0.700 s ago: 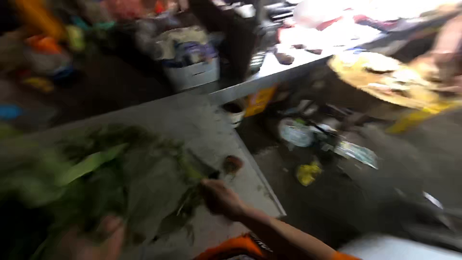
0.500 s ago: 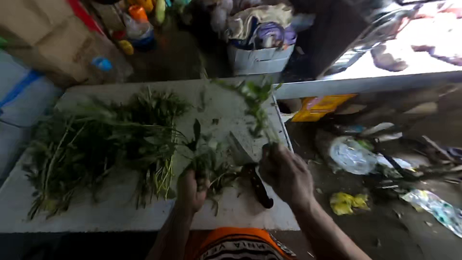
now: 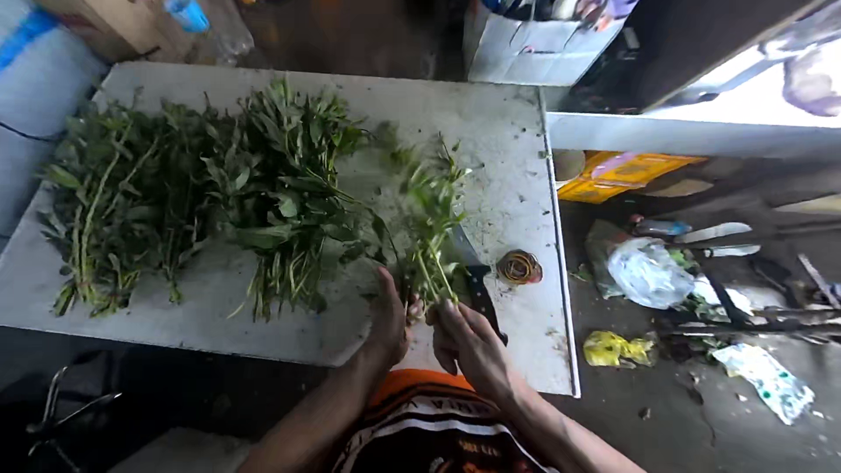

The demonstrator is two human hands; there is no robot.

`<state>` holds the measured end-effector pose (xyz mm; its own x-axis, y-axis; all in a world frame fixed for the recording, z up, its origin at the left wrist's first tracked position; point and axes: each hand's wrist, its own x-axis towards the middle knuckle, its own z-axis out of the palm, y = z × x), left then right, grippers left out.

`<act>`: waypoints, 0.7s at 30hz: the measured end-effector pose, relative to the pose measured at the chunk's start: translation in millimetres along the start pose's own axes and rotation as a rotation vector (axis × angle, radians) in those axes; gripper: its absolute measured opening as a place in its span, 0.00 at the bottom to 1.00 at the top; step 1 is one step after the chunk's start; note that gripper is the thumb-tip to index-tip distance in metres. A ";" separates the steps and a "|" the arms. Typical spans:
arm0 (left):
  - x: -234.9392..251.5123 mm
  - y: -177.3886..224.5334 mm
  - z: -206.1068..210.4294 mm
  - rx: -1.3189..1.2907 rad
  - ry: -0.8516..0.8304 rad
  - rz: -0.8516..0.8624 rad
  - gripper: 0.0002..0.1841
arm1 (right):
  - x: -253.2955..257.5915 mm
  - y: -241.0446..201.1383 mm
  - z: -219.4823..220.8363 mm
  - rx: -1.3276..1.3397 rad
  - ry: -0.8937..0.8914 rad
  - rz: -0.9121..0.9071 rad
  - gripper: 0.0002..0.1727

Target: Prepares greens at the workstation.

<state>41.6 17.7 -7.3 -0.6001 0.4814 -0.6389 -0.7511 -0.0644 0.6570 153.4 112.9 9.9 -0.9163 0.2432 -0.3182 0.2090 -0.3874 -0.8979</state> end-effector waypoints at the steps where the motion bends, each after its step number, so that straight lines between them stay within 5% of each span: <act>1: 0.4 -2.3 -1.1 0.024 -0.051 0.045 0.38 | -1.1 1.8 0.9 -0.004 -0.016 0.033 0.24; 8: -5.0 3.4 3.7 0.358 -0.072 0.104 0.18 | 2.7 -5.4 -7.7 -0.430 -0.149 0.223 0.24; 13: -5.2 9.0 -0.1 0.402 -0.130 0.105 0.23 | 10.3 -4.1 -16.9 -0.509 -0.061 0.230 0.28; 21: -8.4 7.7 -6.3 0.528 -0.219 0.203 0.26 | 12.3 -9.8 -14.5 -0.621 -0.061 0.282 0.19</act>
<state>39.1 7.7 0.6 -0.6041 0.6775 -0.4195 -0.3557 0.2419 0.9028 145.1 132.6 10.4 -0.8116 0.1507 -0.5644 0.5834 0.1579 -0.7967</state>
